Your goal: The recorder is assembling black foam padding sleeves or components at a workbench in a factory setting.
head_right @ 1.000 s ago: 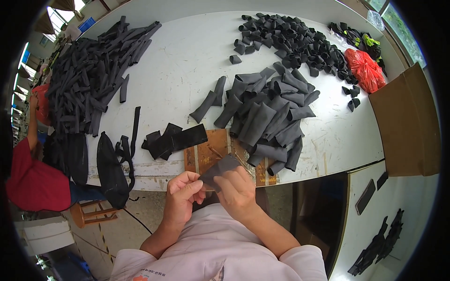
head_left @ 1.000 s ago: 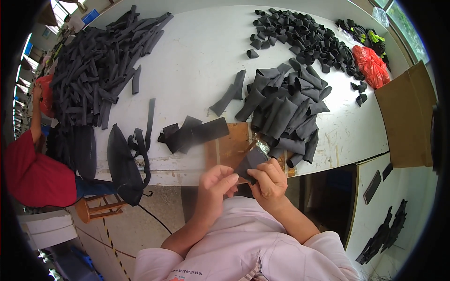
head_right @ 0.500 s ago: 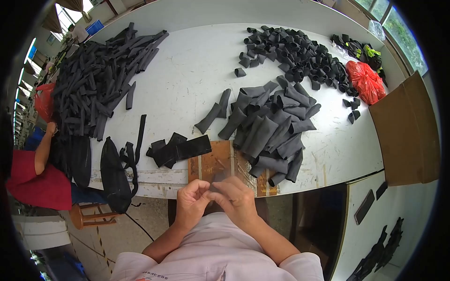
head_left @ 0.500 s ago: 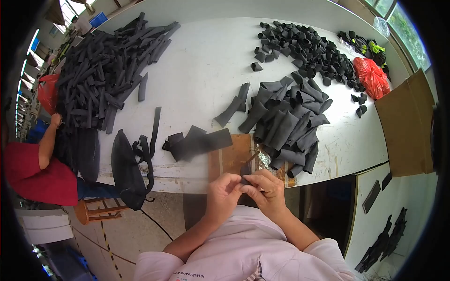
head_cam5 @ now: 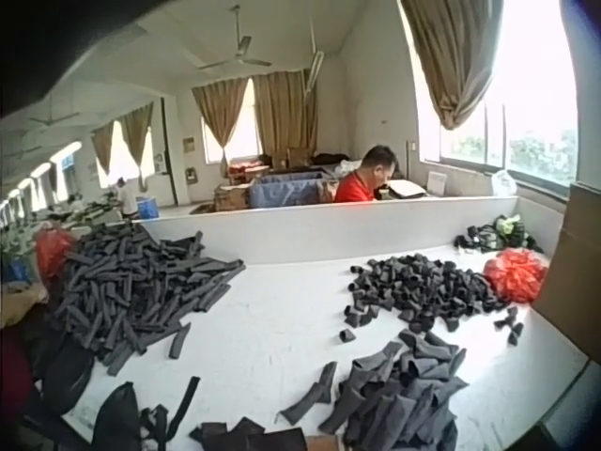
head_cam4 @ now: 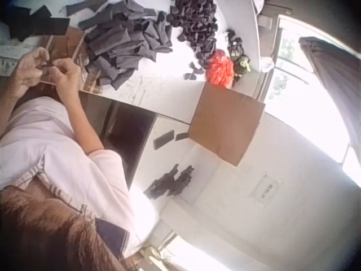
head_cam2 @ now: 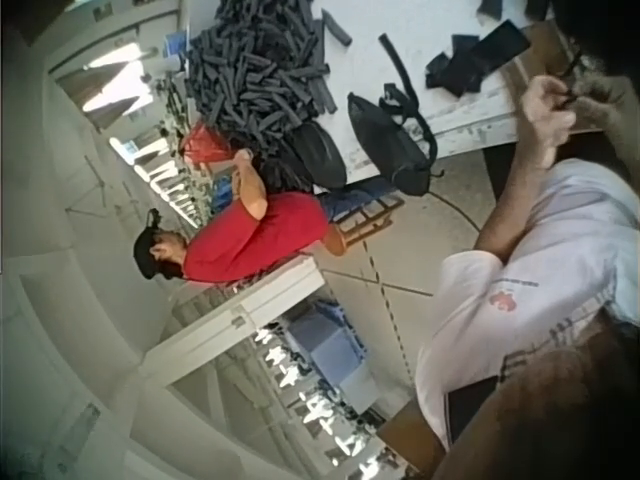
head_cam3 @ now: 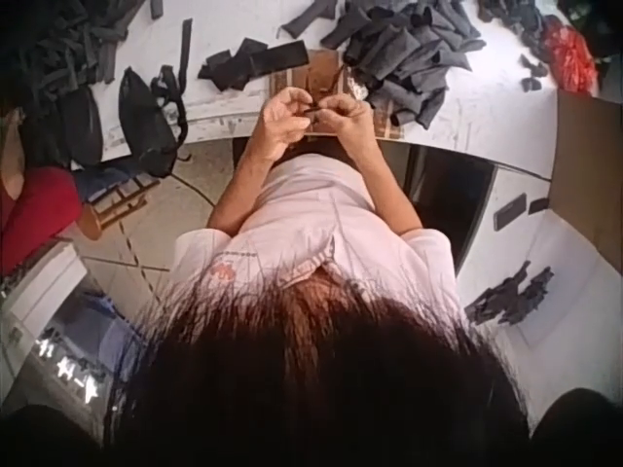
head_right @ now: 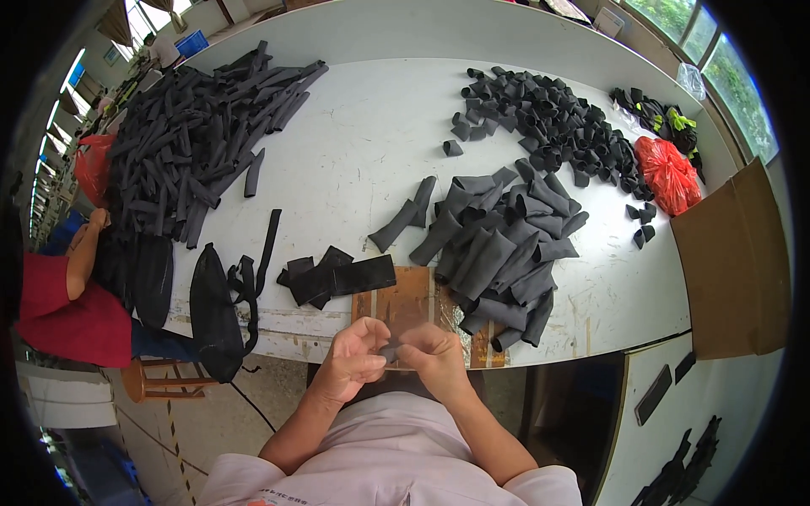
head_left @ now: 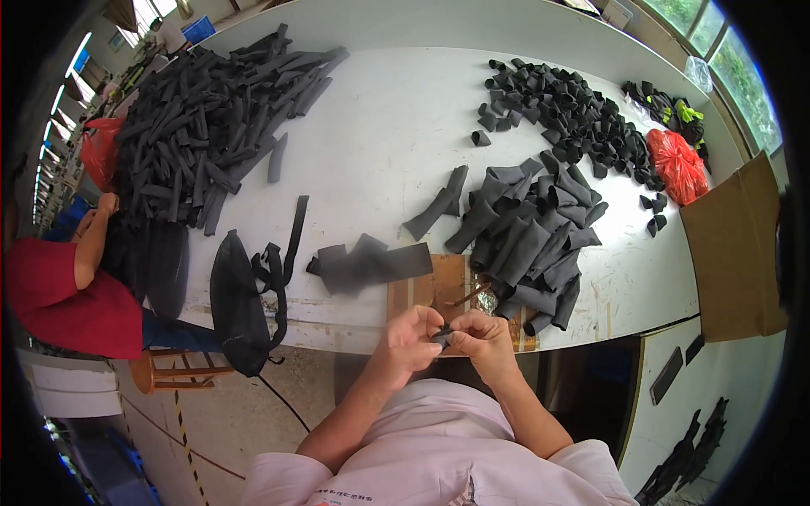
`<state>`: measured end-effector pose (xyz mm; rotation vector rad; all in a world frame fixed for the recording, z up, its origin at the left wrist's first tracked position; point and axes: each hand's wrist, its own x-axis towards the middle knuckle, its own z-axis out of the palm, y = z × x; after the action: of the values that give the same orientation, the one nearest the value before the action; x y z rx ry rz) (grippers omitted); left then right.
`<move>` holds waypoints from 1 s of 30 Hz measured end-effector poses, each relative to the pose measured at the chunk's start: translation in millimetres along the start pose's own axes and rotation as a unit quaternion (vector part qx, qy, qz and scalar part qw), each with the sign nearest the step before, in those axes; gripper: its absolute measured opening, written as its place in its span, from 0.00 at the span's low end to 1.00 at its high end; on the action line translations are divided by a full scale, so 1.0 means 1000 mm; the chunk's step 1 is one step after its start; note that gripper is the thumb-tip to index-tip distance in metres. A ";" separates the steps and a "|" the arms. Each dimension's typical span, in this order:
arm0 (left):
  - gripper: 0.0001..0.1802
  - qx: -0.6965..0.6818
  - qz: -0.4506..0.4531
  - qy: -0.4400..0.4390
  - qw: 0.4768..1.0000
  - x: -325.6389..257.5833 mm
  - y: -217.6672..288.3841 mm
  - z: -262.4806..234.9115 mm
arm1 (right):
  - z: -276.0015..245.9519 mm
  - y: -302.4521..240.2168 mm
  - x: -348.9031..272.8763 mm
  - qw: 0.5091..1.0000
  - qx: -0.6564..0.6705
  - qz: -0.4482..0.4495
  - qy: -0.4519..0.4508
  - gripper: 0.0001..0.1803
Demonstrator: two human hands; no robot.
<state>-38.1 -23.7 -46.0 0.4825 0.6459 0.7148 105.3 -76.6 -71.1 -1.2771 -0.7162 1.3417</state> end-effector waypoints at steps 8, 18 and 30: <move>0.08 0.496 0.270 0.198 0.801 0.003 -0.025 0.005 | 0.003 -0.002 -0.001 0.941 0.263 0.160 -0.137 0.08; 0.17 -0.063 -0.077 -0.118 0.988 -0.018 0.010 0.008 | -0.002 -0.008 -0.013 0.957 0.232 0.050 -0.165 0.09; 0.04 0.315 0.228 0.047 0.920 -0.019 -0.005 0.041 | 0.001 -0.039 -0.016 0.944 -0.174 -0.278 -0.028 0.05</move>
<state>-19.3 -48.3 -13.1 1.2287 0.8676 0.9706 112.8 -83.3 -30.2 -1.1825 -1.2876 0.8092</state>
